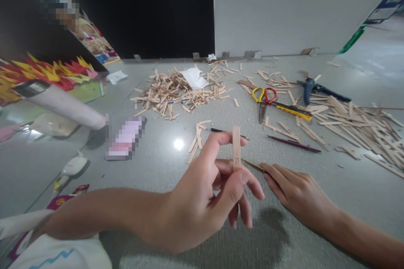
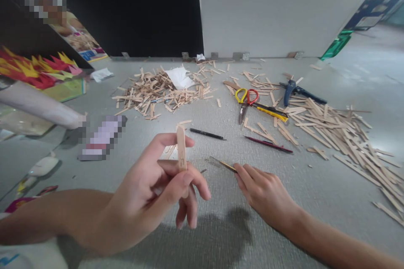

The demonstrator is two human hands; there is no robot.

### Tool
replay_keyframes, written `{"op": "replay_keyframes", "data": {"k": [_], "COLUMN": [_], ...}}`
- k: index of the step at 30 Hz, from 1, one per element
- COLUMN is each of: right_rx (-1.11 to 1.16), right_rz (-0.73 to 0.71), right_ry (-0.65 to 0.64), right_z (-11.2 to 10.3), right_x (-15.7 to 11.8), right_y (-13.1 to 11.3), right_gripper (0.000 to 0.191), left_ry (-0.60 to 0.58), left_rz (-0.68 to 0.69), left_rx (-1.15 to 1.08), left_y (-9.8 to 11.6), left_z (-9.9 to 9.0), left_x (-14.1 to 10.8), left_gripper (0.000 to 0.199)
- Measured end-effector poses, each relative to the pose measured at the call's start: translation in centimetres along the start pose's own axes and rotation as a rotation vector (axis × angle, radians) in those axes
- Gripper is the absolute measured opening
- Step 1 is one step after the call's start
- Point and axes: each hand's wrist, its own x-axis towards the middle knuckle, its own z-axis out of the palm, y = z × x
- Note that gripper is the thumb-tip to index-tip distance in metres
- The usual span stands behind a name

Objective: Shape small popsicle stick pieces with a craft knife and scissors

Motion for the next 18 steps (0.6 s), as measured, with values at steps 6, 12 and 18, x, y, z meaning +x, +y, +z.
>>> {"op": "replay_keyframes", "data": {"k": [6,12,18], "right_rx": [0.007,0.064,0.09], "right_rz": [0.003,0.031,0.231], "right_ry": [-0.006,-0.003,0.184], "right_z": [0.0,0.4,-3.0], "right_x": [-0.2,-0.3,0.8], "right_y": [0.0,0.0,-0.1], "right_gripper": [0.043,0.037,0.02], "left_ry": [0.004,-0.016,0.003], "left_rz": [-0.016,-0.059,-0.03], "left_rx": [0.001,0.06,0.264], "left_y": [0.2,0.3,0.7], "left_z": [0.1,-0.3,-1.2], "left_x": [0.0,0.1,0.8], "left_gripper": [0.018,0.018,0.024]}}
